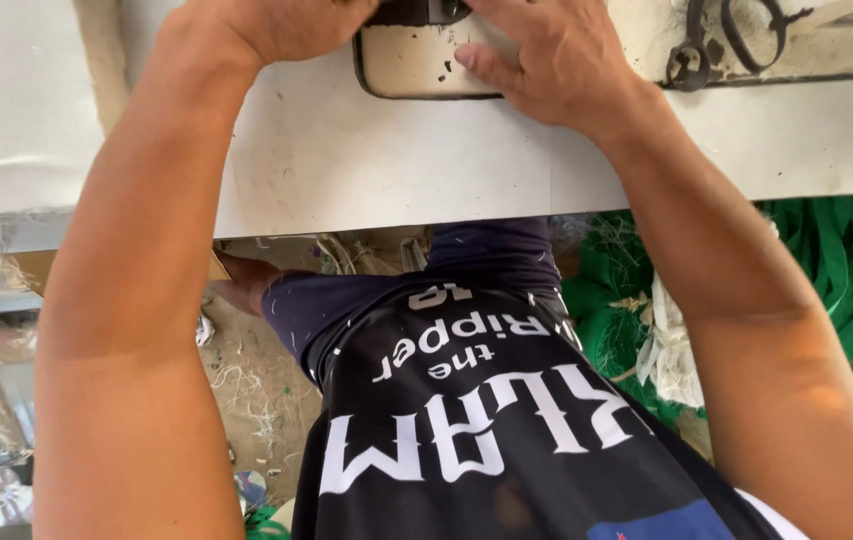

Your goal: Folding and sewing small rectangular pieces of white fabric using an industrial sewing machine.

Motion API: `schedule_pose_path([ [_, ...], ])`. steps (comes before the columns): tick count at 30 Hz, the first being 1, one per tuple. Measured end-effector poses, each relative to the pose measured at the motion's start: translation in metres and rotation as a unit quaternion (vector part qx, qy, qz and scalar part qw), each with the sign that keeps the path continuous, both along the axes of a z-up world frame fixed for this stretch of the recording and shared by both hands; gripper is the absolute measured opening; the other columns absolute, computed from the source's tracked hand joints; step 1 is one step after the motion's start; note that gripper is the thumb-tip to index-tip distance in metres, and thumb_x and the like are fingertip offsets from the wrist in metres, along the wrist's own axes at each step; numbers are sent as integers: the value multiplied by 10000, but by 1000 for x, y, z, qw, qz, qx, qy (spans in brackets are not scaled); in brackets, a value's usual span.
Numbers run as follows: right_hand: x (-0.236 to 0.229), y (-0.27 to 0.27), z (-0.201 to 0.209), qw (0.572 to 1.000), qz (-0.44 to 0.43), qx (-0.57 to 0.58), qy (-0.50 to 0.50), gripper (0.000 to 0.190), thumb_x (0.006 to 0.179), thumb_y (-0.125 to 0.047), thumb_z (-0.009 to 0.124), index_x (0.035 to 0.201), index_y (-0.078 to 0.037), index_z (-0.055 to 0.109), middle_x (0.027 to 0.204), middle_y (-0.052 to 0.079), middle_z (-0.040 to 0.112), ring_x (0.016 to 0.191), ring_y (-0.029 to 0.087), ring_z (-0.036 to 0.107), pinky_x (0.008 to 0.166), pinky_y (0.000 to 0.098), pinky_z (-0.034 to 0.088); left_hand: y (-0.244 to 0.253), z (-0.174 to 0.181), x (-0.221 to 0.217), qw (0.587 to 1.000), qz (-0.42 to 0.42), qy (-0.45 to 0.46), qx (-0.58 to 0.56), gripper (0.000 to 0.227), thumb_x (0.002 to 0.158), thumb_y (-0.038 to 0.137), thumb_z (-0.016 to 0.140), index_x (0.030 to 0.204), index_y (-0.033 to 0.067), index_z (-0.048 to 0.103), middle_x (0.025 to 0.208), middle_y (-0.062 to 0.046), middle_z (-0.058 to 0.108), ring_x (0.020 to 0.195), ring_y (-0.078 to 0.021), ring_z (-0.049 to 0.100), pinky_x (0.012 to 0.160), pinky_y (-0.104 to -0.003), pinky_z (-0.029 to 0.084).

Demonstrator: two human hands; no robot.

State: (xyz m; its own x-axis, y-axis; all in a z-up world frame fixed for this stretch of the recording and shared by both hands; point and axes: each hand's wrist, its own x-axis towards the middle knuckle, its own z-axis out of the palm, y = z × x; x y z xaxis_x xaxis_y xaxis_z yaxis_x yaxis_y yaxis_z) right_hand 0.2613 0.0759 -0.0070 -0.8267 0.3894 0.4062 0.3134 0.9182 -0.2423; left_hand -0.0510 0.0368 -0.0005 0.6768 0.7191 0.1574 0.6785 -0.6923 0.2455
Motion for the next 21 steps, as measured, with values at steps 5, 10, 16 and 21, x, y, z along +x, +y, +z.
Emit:
schedule_pose_path([
  [5, 3, -2, -3, 983, -98, -100, -119, 646, 1205, -530, 377, 1642, -64, 470, 643, 94, 629, 969, 378, 744, 1163, 599, 158, -52, 35, -55, 976, 159, 64, 135, 154, 1182, 153, 796, 1056, 111, 718, 943, -64, 693, 856, -304, 658, 700, -407, 470],
  [10, 4, 4, -12, 984, -87, -98, -121, 570, 1205, -464, 403, 1646, -103, 412, 1353, 310, 615, 1201, 458, 521, 1130, 607, 58, -150, 60, -177, 966, 251, -60, 13, 275, 1111, -13, 943, 1348, -89, 827, 1379, -278, 728, 1266, -373, 654, 1129, -462, 492],
  [16, 15, 9, -11, 977, -188, -55, -89, 518, 1078, -527, 471, 1469, -190, 512, 1354, 350, 435, 1229, 565, 359, 1027, 676, 275, -155, 28, -202, 933, 323, -154, -49, 258, 874, 127, 924, 1097, 91, 801, 1232, -38, 667, 1061, -174, 570, 1002, -278, 448],
  [21, 74, -2, 13, 943, -329, -12, -37, 433, 1035, -378, 661, 1369, -104, 682, 1171, 202, 605, 1176, 422, 503, 1114, 575, 239, -153, 0, -217, 927, 361, -103, -10, 116, 879, 240, 868, 981, 214, 820, 1211, 100, 677, 1171, -204, 584, 1111, -352, 419],
])
